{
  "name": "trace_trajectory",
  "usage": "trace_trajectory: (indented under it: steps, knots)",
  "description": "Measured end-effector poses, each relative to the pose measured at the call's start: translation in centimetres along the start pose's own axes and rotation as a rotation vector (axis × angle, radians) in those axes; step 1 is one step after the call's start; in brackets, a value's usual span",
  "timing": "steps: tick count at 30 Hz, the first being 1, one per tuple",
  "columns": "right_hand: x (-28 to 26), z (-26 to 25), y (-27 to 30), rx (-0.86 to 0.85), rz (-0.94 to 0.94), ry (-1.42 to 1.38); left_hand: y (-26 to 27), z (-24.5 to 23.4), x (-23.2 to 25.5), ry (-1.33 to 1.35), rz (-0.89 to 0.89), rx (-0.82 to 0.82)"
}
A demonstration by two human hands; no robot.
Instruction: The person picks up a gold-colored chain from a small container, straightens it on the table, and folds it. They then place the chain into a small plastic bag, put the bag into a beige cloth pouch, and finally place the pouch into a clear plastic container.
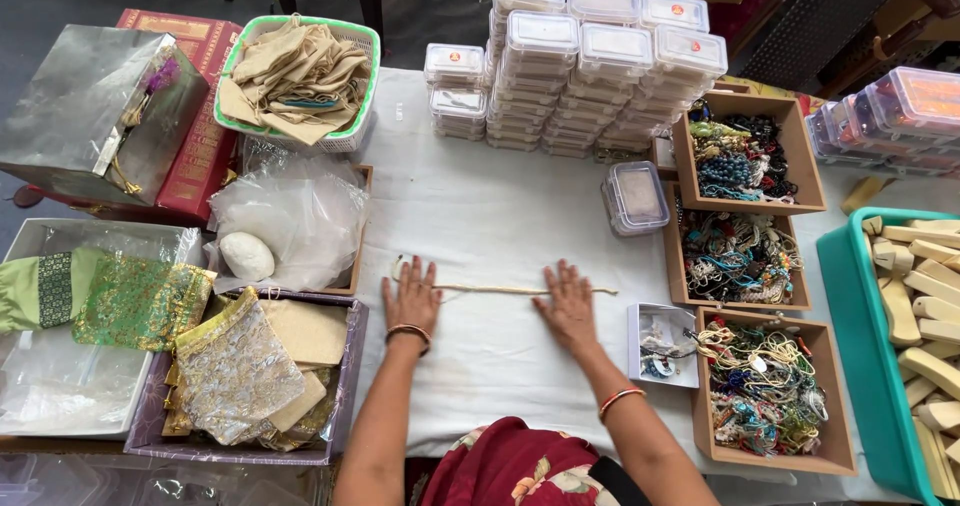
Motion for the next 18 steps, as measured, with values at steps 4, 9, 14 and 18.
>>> trace_trajectory:
  steps: [4,9,14,18]
  knots:
    - [2.8,-2.3,0.2,-0.132,0.084,0.072,0.3,0.4,-1.5,-0.005,-0.059,0.035]
    - [-1.3,-1.2,-2.3,0.222,0.198,-0.090,0.7,0.5,-1.4,0.062,-0.017,0.303]
    - [-10.4,-0.4,-4.5,-0.153,-0.108,-0.095,0.8,0.3,-1.5,0.112,-0.047,0.414]
    - [-8.0,-1.3,-2.7,-0.288,-0.178,-0.071,1.5,-1.5,-0.9,-0.080,-0.176,0.033]
Point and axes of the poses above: each hand's wrist, its own y-axis away from the middle knuckle, its own z-axis out of the palm, x = y × z, the point moved 2 cm from there along -y, towards the middle knuckle, and after that the axes turned 6 degrees about -z, right-handed, at the moved point
